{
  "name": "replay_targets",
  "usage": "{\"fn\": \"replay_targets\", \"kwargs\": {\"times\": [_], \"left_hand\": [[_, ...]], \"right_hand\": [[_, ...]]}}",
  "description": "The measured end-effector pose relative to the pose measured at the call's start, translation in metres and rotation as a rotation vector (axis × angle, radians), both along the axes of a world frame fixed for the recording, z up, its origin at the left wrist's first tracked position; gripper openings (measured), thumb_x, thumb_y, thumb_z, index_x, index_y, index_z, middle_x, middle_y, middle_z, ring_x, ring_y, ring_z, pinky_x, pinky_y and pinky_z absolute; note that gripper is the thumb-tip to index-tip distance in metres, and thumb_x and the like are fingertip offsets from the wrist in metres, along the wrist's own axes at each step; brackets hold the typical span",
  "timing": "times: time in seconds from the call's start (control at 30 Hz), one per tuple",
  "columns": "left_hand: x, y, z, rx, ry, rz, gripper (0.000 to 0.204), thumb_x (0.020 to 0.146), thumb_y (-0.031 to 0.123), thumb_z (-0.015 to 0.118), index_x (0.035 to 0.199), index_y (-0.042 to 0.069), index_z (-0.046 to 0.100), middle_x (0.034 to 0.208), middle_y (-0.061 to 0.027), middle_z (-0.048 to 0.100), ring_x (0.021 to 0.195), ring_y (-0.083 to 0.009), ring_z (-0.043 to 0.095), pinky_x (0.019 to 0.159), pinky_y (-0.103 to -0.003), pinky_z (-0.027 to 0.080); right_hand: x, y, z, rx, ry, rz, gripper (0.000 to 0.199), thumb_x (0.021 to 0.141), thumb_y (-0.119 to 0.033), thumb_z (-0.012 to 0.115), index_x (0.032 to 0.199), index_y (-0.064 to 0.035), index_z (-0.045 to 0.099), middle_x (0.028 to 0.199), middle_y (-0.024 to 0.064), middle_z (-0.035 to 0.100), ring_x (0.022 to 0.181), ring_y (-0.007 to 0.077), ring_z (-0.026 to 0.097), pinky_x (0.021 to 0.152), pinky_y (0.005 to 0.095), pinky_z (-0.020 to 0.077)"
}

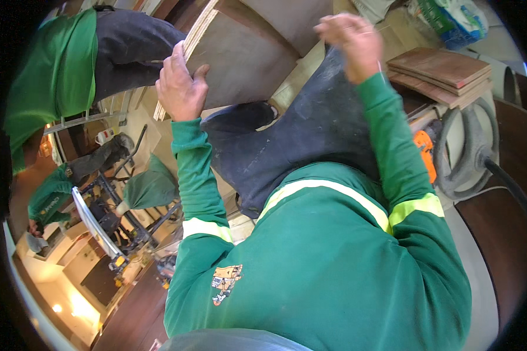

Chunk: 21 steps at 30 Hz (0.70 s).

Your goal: The person sits on the floor and uses a cordless drill to drive screws into wooden strips, attaching them to a larger wooden panel. The person repeatedly positions the strips and secures them with screws.

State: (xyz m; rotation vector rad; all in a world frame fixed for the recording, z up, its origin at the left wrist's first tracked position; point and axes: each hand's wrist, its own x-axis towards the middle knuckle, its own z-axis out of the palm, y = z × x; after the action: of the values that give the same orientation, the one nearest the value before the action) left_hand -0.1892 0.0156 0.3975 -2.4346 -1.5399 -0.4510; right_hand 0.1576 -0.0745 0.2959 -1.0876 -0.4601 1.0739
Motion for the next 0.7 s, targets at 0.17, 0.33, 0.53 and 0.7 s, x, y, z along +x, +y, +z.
{"fn": "replay_targets", "kwargs": {"times": [0.17,0.33,0.53,0.7], "left_hand": [[-0.007,-0.007,-0.001,-0.052,-0.050,-0.052,0.081,0.086,0.029,0.089,0.158,0.019,0.054,0.123,-0.0086,0.071,0.112,-0.0357,0.071,0.089,-0.052,0.053],[-0.028,-0.015,0.015,-0.248,-0.070,-0.129,0.084,0.090,0.032,0.086,0.165,0.020,0.048,0.126,-0.0112,0.071,0.112,-0.0410,0.072,0.092,-0.054,0.058],[-0.063,-0.019,0.017,-0.305,-0.133,-0.092,0.084,0.091,0.029,0.086,0.165,0.018,0.048,0.138,-0.0148,0.070,0.121,-0.0425,0.070,0.099,-0.053,0.057],[-0.068,-0.017,0.013,-0.252,-0.128,-0.052,0.079,0.089,0.027,0.087,0.160,0.015,0.052,0.137,-0.0153,0.071,0.126,-0.0405,0.069,0.104,-0.051,0.056]], "right_hand": [[-0.136,0.001,0.026,-0.113,0.182,0.226,0.020,0.104,-0.016,0.080,0.116,-0.0027,0.072,0.104,0.0078,0.077,0.091,0.0203,0.078,0.082,0.0321,0.0647],[-0.186,0.003,0.047,-0.137,0.368,0.304,0.017,0.103,-0.006,0.079,0.116,-0.0007,0.070,0.106,0.0126,0.077,0.098,0.0257,0.080,0.083,0.0344,0.0647],[-0.206,0.005,0.041,-0.213,0.214,0.420,0.028,0.108,-0.013,0.072,0.130,0.0042,0.068,0.118,0.0150,0.077,0.105,0.0252,0.079,0.093,0.0390,0.0628],[-0.215,0.010,0.027,-0.164,-0.293,0.423,0.026,0.104,-0.012,0.068,0.121,0.0054,0.076,0.108,0.0177,0.081,0.092,0.0235,0.080,0.084,0.0370,0.0632]]}}
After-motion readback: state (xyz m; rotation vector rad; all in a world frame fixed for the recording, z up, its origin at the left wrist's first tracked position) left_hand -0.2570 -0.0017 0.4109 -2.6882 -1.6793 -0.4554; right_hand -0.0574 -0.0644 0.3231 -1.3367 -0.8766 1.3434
